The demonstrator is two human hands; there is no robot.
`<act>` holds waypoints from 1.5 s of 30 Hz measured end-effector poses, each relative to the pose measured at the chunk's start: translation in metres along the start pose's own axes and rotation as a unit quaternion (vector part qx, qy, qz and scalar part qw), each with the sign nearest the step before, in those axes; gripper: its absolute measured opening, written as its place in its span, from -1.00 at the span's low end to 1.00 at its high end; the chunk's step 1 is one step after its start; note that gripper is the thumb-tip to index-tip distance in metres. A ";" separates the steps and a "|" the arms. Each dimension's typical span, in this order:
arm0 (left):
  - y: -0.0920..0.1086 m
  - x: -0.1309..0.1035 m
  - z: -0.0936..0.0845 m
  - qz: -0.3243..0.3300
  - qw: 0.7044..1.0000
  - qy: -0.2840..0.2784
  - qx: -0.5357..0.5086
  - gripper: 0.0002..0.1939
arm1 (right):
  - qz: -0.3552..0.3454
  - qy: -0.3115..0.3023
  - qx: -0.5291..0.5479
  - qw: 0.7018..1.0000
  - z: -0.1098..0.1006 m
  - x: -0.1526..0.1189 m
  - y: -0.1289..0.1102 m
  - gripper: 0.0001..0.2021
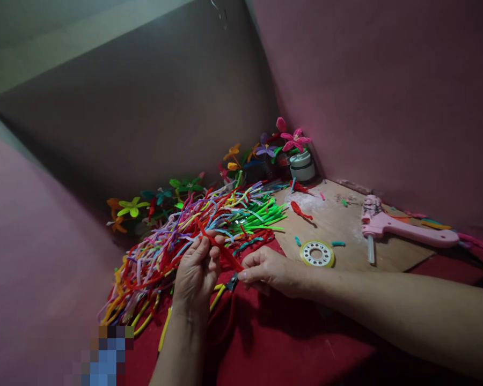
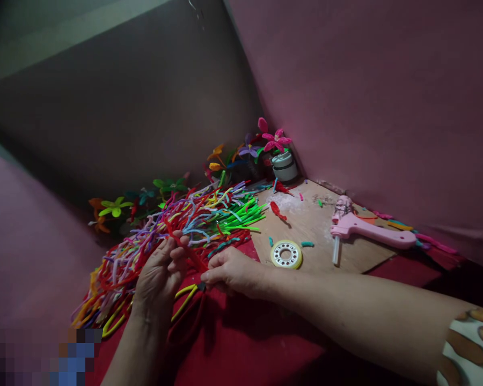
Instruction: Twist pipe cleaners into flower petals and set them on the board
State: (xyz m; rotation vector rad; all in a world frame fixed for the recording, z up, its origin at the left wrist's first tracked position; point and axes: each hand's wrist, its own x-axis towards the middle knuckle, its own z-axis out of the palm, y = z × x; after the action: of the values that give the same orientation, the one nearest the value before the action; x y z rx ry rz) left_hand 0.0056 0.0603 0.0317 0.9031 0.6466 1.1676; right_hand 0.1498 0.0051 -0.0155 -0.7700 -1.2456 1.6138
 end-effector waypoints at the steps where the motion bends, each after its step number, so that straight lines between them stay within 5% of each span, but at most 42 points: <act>1: 0.001 0.000 -0.001 -0.006 1.000 0.005 -0.003 -0.84 | 0.000 0.000 0.003 1.000 0.000 0.000 0.000 -0.81; 7: 0.004 -0.001 -0.003 0.013 0.999 0.017 0.042 -0.90 | 0.009 -0.008 -0.018 1.000 0.000 -0.001 -0.001 -0.81; 14: 0.006 -0.005 0.007 0.021 0.990 0.033 0.138 -0.83 | 0.023 0.036 -0.172 0.984 0.001 -0.001 -0.001 -0.85; 22: -0.002 -0.011 0.015 0.116 0.941 0.103 0.300 -0.82 | -0.052 0.027 -0.291 0.955 0.001 0.001 0.004 -0.83; 32: 0.005 0.005 -0.002 0.069 0.991 0.094 0.065 -0.84 | -0.044 0.065 -0.189 0.979 -0.002 0.002 0.002 -0.74; 38: -0.011 -0.005 0.002 -0.149 0.977 -0.056 0.142 -0.74 | -0.042 0.084 -0.062 0.994 -0.003 0.002 -0.003 -0.69; 41: -0.019 -0.008 0.005 -0.150 0.965 -0.096 0.192 -0.77 | -0.032 0.077 -0.030 0.996 -0.006 0.004 -0.001 -0.69; 45: -0.020 -0.007 0.006 -0.118 0.970 -0.063 0.204 -0.82 | 0.009 0.020 0.081 0.996 -0.010 0.006 0.001 -0.78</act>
State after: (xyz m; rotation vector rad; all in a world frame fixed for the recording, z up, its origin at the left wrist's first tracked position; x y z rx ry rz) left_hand 0.0179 0.0494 0.0172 1.2005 0.8821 0.7683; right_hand 0.1560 0.0147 -0.0185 -0.7089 -1.0668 1.6825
